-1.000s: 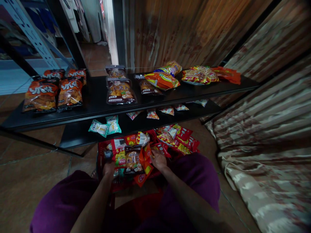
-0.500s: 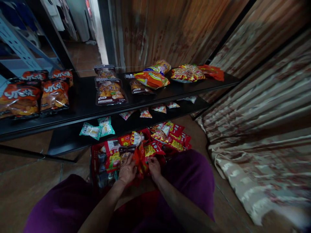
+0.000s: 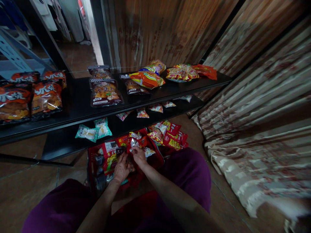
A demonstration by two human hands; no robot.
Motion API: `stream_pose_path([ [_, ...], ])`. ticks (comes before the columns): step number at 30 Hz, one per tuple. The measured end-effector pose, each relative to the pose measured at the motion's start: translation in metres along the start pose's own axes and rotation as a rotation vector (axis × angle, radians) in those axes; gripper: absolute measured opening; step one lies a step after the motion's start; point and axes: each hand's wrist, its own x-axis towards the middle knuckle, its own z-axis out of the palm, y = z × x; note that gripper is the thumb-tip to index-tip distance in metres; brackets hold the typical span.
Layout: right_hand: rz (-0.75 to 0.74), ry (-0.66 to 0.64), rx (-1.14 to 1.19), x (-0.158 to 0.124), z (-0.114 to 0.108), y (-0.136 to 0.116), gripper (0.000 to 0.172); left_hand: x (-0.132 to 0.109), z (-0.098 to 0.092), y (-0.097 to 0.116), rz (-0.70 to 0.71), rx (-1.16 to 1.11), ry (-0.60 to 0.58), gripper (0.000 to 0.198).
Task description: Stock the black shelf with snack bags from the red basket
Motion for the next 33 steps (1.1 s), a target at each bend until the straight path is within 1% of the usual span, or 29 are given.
stream_pose_path([
  [2, 0.017, -0.018, -0.108, -0.013, 0.003, -0.001, 0.029, 0.002, 0.002, 0.0, -0.012, -0.03, 0.024, 0.044],
  [4, 0.008, -0.034, -0.201, -0.024, -0.001, -0.001, 0.035, 0.003, 0.002, 0.002, -0.011, -0.051, 0.045, 0.033],
  [6, -0.059, -0.032, -0.245, -0.03, -0.014, 0.001, 0.037, 0.003, 0.002, 0.004, 0.004, -0.056, 0.06, 0.029],
  [8, -0.148, 0.005, -0.271, -0.03, -0.032, 0.004, 0.039, 0.003, 0.002, 0.006, 0.032, -0.051, 0.049, 0.03],
  [10, -0.213, 0.09, -0.318, -0.025, -0.054, 0.007, 0.04, 0.002, 0.002, 0.009, 0.055, -0.046, 0.016, 0.038],
  [14, -0.247, 0.343, -0.486, -0.002, -0.097, 0.012, 0.04, 0.002, 0.005, 0.013, 0.042, -0.034, -0.062, 0.052],
  [16, -0.218, 0.429, -0.56, 0.013, -0.114, 0.013, 0.047, 0.003, 0.004, 0.014, 0.01, -0.044, -0.081, 0.05],
  [17, -0.181, 0.444, -0.589, 0.02, -0.12, 0.013, 0.052, 0.003, 0.002, 0.015, -0.006, -0.049, -0.082, 0.048],
  [19, -0.082, 0.431, -0.634, 0.033, -0.129, 0.015, 0.06, 0.005, -0.004, 0.018, -0.022, -0.055, -0.075, 0.043],
  [21, 0.003, 0.377, -0.656, 0.043, -0.136, 0.019, 0.064, 0.006, -0.013, 0.022, -0.021, -0.054, -0.064, 0.039],
  [24, 0.028, 0.277, -0.633, 0.054, -0.143, 0.028, 0.064, 0.007, -0.026, 0.027, -0.029, -0.062, -0.051, 0.036],
  [26, 0.025, 0.21, -0.607, 0.059, -0.146, 0.034, 0.062, 0.007, -0.03, 0.031, -0.047, -0.07, -0.041, 0.035],
  [29, 0.039, 0.168, -0.559, 0.064, -0.148, 0.038, 0.058, 0.006, -0.028, 0.032, -0.036, -0.088, -0.035, 0.034],
  [33, 0.043, 0.227, -0.462, 0.072, -0.15, 0.04, 0.049, 0.006, -0.018, 0.025, 0.0, -0.119, -0.023, 0.03],
])
